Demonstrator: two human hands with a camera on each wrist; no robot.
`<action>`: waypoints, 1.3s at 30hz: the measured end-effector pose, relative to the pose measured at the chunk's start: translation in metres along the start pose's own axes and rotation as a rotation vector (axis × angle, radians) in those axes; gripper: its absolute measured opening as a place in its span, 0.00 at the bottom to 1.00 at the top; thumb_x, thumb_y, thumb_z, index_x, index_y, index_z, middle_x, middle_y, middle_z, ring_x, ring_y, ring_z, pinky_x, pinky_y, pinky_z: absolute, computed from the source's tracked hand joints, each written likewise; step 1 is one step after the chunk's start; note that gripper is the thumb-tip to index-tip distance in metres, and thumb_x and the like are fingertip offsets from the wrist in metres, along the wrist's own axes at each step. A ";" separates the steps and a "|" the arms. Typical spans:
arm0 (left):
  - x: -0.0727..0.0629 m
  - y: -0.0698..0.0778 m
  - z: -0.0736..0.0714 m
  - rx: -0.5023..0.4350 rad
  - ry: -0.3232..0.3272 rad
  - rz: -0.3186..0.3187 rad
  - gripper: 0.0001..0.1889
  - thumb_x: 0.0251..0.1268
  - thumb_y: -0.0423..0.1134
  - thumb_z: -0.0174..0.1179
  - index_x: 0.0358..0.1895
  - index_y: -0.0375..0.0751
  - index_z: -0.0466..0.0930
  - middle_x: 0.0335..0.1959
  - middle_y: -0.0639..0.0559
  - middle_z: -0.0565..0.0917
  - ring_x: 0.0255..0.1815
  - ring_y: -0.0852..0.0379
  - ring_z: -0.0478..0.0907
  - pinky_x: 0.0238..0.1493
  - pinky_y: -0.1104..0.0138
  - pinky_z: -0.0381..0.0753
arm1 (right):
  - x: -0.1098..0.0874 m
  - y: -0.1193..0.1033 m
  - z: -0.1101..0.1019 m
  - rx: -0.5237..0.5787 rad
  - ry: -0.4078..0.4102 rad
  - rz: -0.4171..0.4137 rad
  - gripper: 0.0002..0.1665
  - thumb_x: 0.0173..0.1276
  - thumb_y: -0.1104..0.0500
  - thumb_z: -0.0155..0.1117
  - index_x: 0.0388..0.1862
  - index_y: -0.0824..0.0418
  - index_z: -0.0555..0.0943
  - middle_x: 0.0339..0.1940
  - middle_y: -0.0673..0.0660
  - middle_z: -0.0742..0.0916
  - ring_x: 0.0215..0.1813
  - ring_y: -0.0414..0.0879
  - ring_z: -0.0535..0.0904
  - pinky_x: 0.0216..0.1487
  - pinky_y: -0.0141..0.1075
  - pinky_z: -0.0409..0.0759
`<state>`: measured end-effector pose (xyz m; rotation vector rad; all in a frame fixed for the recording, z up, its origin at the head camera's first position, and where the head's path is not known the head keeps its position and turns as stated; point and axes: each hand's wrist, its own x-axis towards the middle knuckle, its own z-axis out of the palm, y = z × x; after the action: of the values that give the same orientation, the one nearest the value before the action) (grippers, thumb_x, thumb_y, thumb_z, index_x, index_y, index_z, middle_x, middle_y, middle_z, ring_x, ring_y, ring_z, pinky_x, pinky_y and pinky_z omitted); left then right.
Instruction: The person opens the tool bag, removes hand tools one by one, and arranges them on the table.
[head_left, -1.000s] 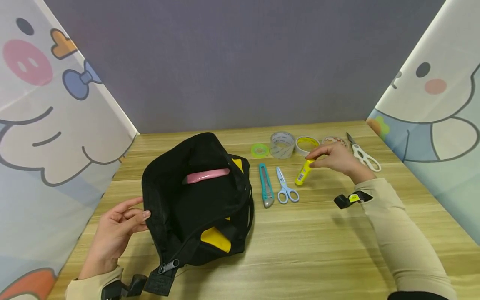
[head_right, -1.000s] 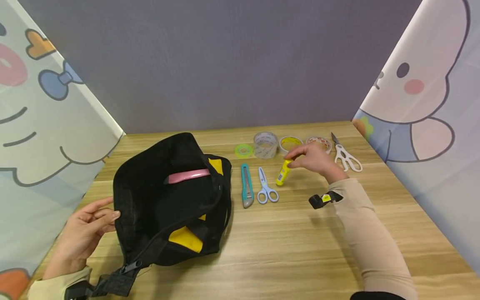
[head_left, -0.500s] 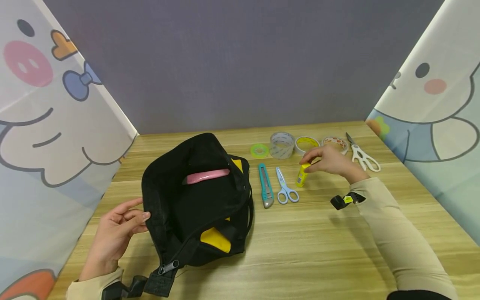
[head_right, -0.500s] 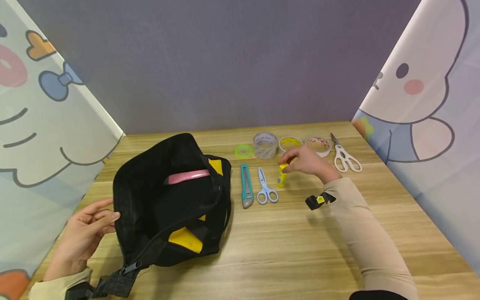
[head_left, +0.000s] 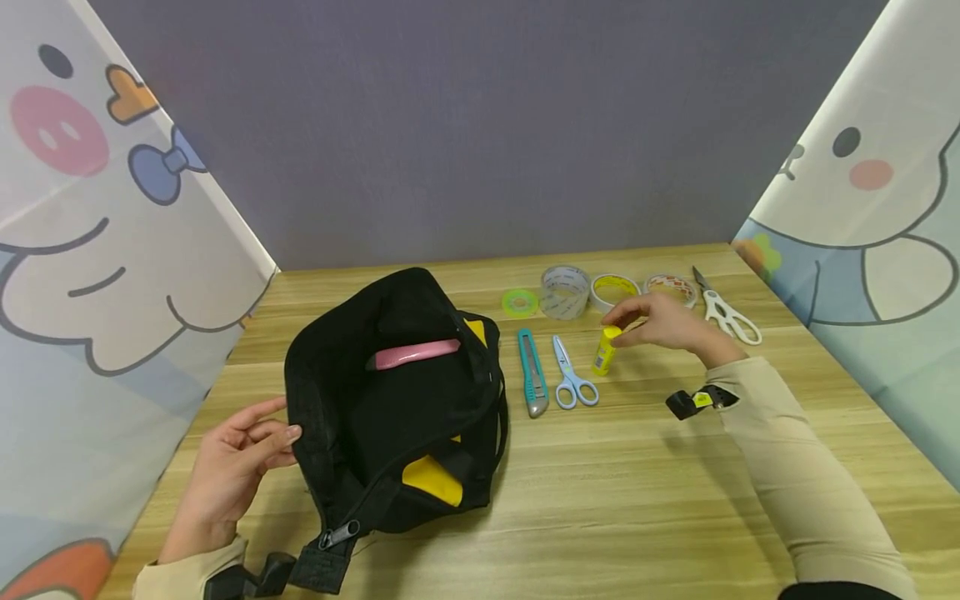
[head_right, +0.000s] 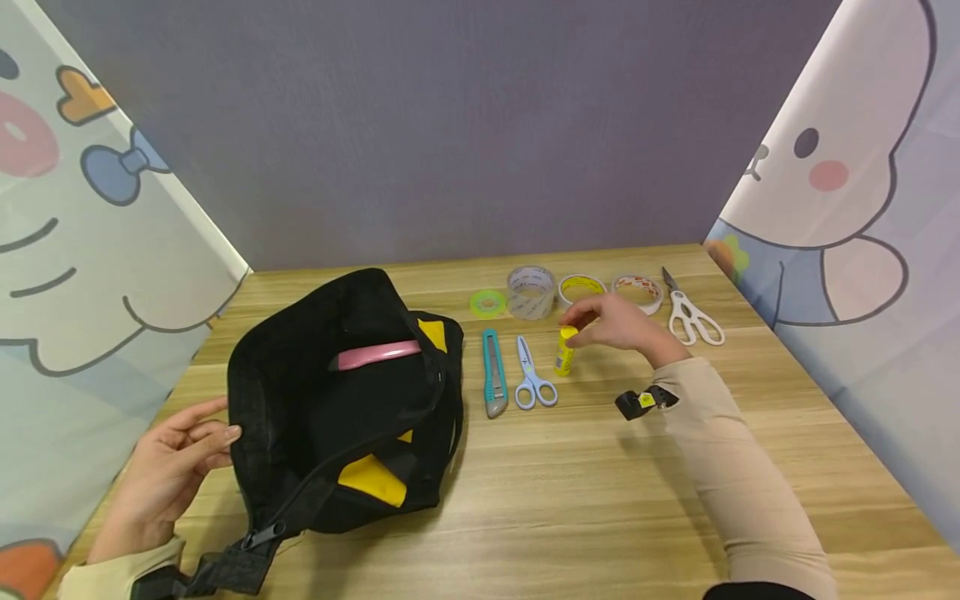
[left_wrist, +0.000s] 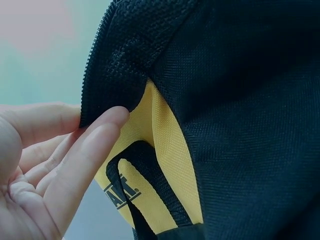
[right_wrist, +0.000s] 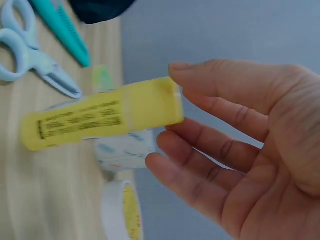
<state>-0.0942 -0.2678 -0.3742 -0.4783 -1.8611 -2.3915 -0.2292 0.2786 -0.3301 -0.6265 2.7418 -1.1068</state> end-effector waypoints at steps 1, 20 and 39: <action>0.000 0.000 0.000 0.001 0.001 -0.003 0.25 0.68 0.13 0.49 0.58 0.41 0.83 0.36 0.48 0.89 0.30 0.58 0.85 0.32 0.67 0.88 | -0.001 -0.002 -0.002 -0.006 0.006 0.007 0.16 0.61 0.64 0.75 0.48 0.67 0.86 0.45 0.60 0.88 0.48 0.54 0.83 0.45 0.34 0.83; -0.002 0.000 0.001 -0.007 0.007 -0.001 0.26 0.68 0.13 0.48 0.58 0.41 0.83 0.36 0.48 0.89 0.30 0.57 0.85 0.32 0.67 0.88 | 0.018 -0.058 -0.017 -0.016 0.083 -0.021 0.18 0.66 0.58 0.72 0.53 0.62 0.85 0.48 0.58 0.88 0.49 0.51 0.83 0.44 0.35 0.81; -0.002 -0.001 0.002 -0.015 0.010 0.007 0.26 0.68 0.13 0.48 0.58 0.41 0.83 0.35 0.48 0.89 0.30 0.58 0.85 0.32 0.68 0.88 | 0.064 -0.108 0.014 0.137 0.008 -0.201 0.16 0.64 0.64 0.73 0.51 0.65 0.86 0.42 0.57 0.89 0.47 0.49 0.84 0.53 0.42 0.84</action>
<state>-0.0925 -0.2661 -0.3749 -0.4724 -1.8355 -2.4013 -0.2481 0.1735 -0.2635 -0.8936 2.6267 -1.3276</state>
